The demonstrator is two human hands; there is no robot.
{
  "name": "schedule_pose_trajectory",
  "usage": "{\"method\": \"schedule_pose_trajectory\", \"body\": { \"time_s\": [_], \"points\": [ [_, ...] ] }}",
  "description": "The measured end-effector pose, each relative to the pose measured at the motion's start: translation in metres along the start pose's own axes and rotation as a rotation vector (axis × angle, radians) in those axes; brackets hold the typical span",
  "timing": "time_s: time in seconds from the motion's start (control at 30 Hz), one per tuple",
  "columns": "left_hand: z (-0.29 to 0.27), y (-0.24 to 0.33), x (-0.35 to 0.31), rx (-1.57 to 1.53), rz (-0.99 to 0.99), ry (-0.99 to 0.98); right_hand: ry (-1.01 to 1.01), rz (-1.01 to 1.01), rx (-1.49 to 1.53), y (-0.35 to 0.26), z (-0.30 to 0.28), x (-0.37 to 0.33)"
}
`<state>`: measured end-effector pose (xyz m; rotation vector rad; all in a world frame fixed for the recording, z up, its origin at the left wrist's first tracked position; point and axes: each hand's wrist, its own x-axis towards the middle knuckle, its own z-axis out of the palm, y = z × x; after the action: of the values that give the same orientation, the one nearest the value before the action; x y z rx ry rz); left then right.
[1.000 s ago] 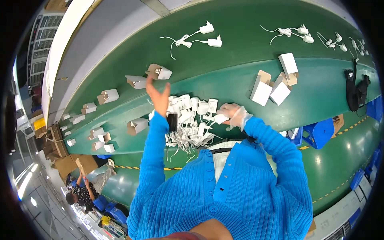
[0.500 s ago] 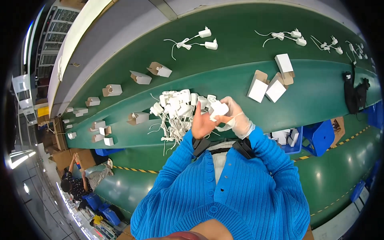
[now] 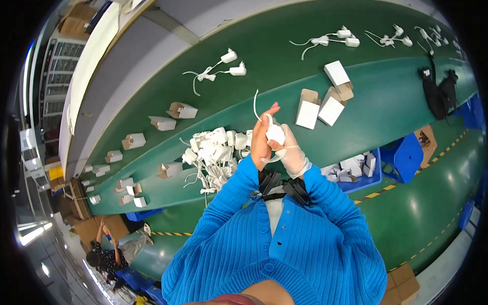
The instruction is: The person packages power adapters by hand, sliding each adapter into a cardboard box and closing the flaps. They periodically gather the boxed items and place them into a blue plastic bin before continuing to pack the remaining adapters.
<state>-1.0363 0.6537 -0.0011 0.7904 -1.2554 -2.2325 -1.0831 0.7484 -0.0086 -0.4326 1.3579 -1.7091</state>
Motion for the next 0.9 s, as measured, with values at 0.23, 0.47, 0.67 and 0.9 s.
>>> {"method": "schedule_pose_trajectory", "body": {
  "time_s": [0.23,0.47,0.67,0.9],
  "points": [
    [0.011,-0.056,0.05,0.796,-0.2,-0.122,0.405,-0.109,-0.161,0.002,-0.076,-0.016],
    [0.02,-0.104,0.087,1.648,0.003,-0.256,0.362,0.233,0.033,-0.054,-0.117,-0.06],
    [-0.008,-0.079,0.102,1.856,0.043,-0.251,0.143,0.289,-0.023,-0.056,-0.133,-0.054],
    [-0.019,-0.03,0.092,1.511,0.354,-0.46,-0.017,-0.196,-0.752,-0.051,-0.141,0.011]
  ]
}}
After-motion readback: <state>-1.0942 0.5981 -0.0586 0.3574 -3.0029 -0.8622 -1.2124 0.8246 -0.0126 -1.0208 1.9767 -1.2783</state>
